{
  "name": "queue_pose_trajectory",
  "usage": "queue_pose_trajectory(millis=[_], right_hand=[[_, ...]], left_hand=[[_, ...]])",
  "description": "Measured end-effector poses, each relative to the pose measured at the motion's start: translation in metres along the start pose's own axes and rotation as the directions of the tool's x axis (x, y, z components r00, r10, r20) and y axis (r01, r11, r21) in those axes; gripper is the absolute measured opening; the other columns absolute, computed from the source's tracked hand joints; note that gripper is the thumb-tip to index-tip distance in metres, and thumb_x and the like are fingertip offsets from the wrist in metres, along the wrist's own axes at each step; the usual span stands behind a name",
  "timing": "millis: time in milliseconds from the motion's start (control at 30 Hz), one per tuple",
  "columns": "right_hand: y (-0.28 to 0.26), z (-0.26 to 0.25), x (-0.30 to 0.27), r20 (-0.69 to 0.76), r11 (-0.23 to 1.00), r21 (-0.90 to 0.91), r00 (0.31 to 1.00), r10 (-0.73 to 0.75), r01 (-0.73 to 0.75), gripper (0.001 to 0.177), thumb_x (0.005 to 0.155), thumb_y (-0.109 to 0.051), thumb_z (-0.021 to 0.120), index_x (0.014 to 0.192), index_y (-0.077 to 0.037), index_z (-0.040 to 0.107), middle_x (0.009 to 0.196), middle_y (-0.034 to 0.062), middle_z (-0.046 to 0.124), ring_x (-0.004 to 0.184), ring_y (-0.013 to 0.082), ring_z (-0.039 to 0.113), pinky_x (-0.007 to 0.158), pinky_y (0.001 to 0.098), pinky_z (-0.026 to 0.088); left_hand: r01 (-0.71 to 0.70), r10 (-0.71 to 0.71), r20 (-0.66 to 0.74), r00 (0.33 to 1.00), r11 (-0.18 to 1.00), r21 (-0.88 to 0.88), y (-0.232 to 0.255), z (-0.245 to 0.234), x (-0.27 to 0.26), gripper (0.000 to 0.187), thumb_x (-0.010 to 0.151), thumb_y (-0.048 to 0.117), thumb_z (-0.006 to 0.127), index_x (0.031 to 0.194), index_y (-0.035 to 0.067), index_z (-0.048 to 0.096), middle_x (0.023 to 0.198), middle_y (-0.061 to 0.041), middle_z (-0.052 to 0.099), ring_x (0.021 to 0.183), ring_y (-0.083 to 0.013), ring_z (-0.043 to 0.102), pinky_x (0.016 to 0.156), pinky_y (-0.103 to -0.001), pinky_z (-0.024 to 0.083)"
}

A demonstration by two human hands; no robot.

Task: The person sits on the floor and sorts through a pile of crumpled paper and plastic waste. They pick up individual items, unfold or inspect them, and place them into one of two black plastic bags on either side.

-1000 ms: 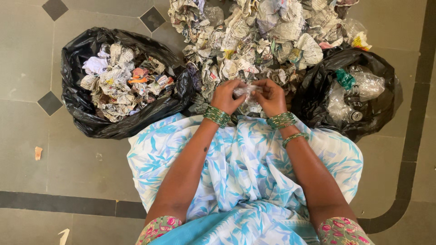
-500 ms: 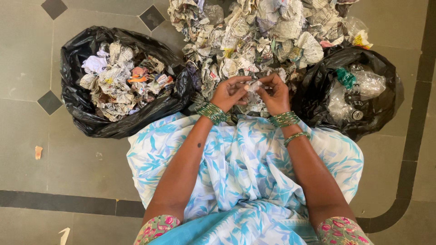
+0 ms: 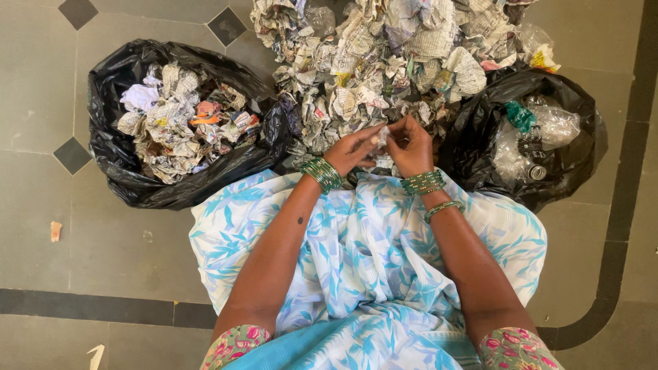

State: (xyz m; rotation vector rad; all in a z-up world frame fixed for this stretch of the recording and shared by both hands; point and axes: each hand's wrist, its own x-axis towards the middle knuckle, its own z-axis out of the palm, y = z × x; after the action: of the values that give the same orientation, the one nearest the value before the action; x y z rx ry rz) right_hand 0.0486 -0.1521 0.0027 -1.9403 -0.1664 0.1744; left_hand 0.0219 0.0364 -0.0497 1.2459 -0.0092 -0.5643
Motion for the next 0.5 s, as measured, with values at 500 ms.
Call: queue_pose_trajectory(millis=[500], right_hand=[[0.027, -0.002, 0.01, 0.185, 0.934, 0.327, 0.979, 0.084, -0.142, 0.01, 0.096, 0.002, 0.066, 0.107, 0.003, 0.065, 0.097, 0.0075, 0.074, 0.085, 0.013, 0.072, 0.071, 0.029, 0.063]], left_hand=[[-0.104, 0.124, -0.139, 0.982, 0.984, 0.145, 0.023, 0.008, -0.009, 0.041, 0.1, 0.013, 0.064, 0.14, 0.004, 0.059, 0.111, -0.011, 0.074, 0.084, -0.0158, 0.076, 0.068, -0.031, 0.067]])
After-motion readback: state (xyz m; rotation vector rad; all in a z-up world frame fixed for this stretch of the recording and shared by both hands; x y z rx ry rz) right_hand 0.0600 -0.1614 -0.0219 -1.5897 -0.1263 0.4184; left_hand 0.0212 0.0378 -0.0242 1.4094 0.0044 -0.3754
